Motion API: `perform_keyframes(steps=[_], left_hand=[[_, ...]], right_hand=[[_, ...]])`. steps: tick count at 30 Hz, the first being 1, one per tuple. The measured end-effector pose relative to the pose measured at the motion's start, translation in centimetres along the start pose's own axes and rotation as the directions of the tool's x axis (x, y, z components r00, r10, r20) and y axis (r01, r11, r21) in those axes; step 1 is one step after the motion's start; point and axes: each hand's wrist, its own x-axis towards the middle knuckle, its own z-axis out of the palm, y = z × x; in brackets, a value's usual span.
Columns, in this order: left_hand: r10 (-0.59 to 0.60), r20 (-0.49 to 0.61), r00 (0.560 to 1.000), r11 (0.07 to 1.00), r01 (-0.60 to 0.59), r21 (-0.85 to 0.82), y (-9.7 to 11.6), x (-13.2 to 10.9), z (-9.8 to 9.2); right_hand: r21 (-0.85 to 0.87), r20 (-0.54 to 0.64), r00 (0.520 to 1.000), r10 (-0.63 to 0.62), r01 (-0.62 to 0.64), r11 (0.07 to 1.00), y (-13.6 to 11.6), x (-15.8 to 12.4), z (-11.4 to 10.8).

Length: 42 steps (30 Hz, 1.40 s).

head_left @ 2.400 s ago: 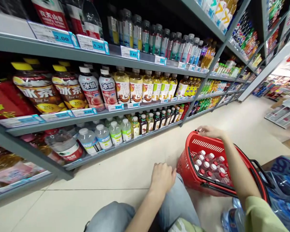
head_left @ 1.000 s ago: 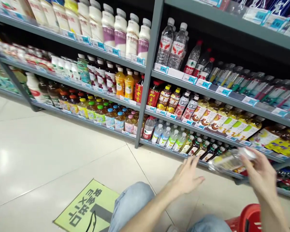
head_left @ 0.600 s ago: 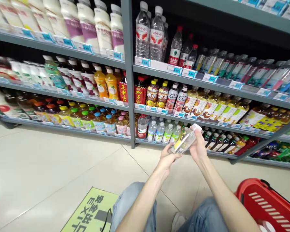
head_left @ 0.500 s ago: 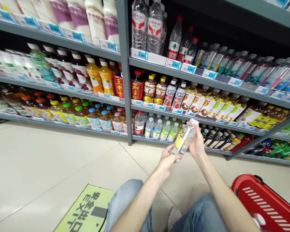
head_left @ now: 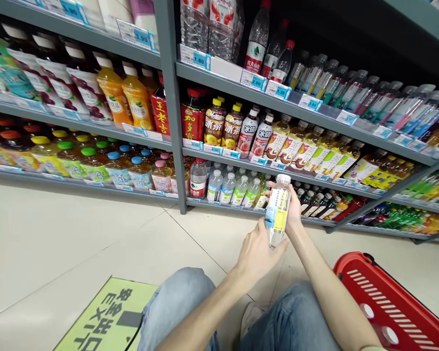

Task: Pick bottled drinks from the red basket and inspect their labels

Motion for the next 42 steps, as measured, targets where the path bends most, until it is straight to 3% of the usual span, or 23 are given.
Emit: perform_keyframes(steps=[3, 8, 14, 19, 31, 42], left_hand=[[-0.024, 0.044, 0.999, 0.973, 0.033, -0.227, -0.2, 0.1, 0.4], [-0.095, 0.116, 0.989, 0.899, 0.136, -0.415, -0.5, 0.1, 1.3], [-0.046, 0.098, 0.994, 0.947, 0.075, -0.314, -0.7, 0.0, 1.5], [-0.021, 0.099, 0.995, 0.934, 0.055, -0.353, -1.0, 0.5, 0.8], [0.007, 0.082, 0.997, 0.942, 0.021, -0.334, -1.2, 0.5, 0.9], [0.023, 0.102, 0.995, 0.942, 0.012, -0.337, -1.3, 0.5, 0.5]], right_hand=[[-0.057, -0.032, 0.999, -0.016, 0.014, 0.998, 0.3, 0.2, 0.2], [-0.160, 0.076, 0.994, 0.081, -0.068, 0.985, 0.5, 0.0, 0.5], [-0.239, 0.033, 0.998, -0.056, 0.063, 0.969, 1.0, -0.1, -0.1], [-0.222, -0.040, 0.989, -0.145, 0.133, 0.966, 1.0, -0.1, 0.1], [-0.198, 0.005, 0.979, -0.205, 0.201, 0.959, 0.7, -0.6, 0.6], [-0.184, -0.035, 0.962, -0.271, 0.260, 0.948, 0.3, -1.2, 1.2]])
